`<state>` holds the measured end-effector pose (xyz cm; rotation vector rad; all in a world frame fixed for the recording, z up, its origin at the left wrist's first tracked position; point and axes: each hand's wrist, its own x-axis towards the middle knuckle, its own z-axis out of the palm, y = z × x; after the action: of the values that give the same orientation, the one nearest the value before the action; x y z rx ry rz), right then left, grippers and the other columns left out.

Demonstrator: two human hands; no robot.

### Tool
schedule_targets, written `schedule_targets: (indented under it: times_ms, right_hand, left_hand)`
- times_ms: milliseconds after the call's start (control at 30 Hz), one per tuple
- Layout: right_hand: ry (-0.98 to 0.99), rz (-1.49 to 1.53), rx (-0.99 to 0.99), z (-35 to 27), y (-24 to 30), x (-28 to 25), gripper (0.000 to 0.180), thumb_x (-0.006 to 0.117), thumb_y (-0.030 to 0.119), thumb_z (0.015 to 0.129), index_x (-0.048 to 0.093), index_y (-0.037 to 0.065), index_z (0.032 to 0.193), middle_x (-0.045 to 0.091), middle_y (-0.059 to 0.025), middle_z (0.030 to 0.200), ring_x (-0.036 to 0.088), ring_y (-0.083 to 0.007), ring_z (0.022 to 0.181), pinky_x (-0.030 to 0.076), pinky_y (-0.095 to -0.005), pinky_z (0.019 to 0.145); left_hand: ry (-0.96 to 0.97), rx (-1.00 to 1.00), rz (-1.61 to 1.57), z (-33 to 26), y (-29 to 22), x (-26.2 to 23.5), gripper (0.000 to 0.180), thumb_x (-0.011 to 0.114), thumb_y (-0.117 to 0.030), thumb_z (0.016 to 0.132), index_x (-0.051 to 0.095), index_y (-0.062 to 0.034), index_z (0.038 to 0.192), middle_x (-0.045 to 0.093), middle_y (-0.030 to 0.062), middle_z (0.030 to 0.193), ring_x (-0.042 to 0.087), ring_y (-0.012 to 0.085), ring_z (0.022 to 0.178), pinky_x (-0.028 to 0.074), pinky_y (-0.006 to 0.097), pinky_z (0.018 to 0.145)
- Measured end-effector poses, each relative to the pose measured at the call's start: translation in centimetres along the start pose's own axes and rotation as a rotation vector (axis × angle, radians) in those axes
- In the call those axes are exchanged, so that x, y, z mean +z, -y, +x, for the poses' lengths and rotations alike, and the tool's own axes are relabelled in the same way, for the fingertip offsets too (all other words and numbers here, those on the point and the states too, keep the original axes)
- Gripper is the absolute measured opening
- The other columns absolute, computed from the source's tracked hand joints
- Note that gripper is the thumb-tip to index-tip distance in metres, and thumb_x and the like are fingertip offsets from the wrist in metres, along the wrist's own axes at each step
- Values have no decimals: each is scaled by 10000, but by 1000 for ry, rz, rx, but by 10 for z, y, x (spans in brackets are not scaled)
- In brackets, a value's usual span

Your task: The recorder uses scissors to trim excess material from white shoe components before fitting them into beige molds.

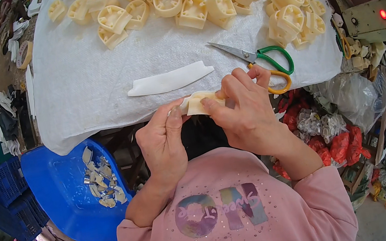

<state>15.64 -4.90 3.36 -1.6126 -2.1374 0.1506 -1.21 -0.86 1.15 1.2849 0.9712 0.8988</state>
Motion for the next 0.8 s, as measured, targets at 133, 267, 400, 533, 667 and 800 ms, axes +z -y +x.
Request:
schedule_targets:
  times_ms: [133, 267, 400, 533, 667, 800]
  right_hand:
    - [29, -27, 24, -1, -1, 2, 292, 626, 55, 636, 583, 163, 904, 420, -67, 772, 451, -250, 791, 255, -432, 714]
    - [40, -23, 38, -3, 0, 4, 252, 624, 67, 642, 559, 140, 875, 419, -68, 766, 451, -249, 784, 265, -426, 719]
    - [-29, -47, -14, -8, -2, 10, 272, 630, 84, 646, 544, 134, 899, 424, -67, 764, 446, -247, 781, 270, -432, 727]
    - [-68, -23, -11, -7, -7, 21, 303, 627, 76, 647, 541, 144, 930, 417, -55, 754, 442, -245, 772, 267, -433, 725]
    - [-224, 68, -20, -12, -19, 30, 335, 622, 65, 653, 589, 173, 969, 462, -32, 796, 456, -238, 778, 262, -438, 730]
    - [-276, 131, -100, -11, -19, 26, 349, 663, 96, 635, 628, 196, 967, 512, -14, 862, 478, -221, 802, 263, -446, 754]
  left_hand:
    - [33, -29, 39, -1, 3, 3, 325, 478, -192, 978, 610, 87, 1078, 647, 128, 968, 620, 165, 892, 539, 305, 805]
    - [48, -32, 69, -2, 3, 7, 314, 475, -171, 977, 602, 89, 1101, 652, 131, 964, 625, 164, 874, 534, 297, 800]
    - [52, 170, 416, 0, -1, 10, 251, 494, -96, 947, 598, 83, 1088, 653, 177, 814, 654, 218, 715, 514, 288, 651]
    - [80, 423, 722, 3, 1, 9, 290, 509, -73, 925, 549, 75, 1172, 627, 205, 866, 652, 282, 739, 507, 307, 660]
    - [221, 213, 468, 7, -1, -10, 356, 483, -135, 944, 507, 66, 1237, 608, 202, 1019, 634, 252, 898, 493, 317, 762]
    - [527, -183, -281, 18, 25, -21, 511, 370, -356, 989, 412, -4, 1356, 526, 91, 1187, 512, 167, 1031, 427, 303, 872]
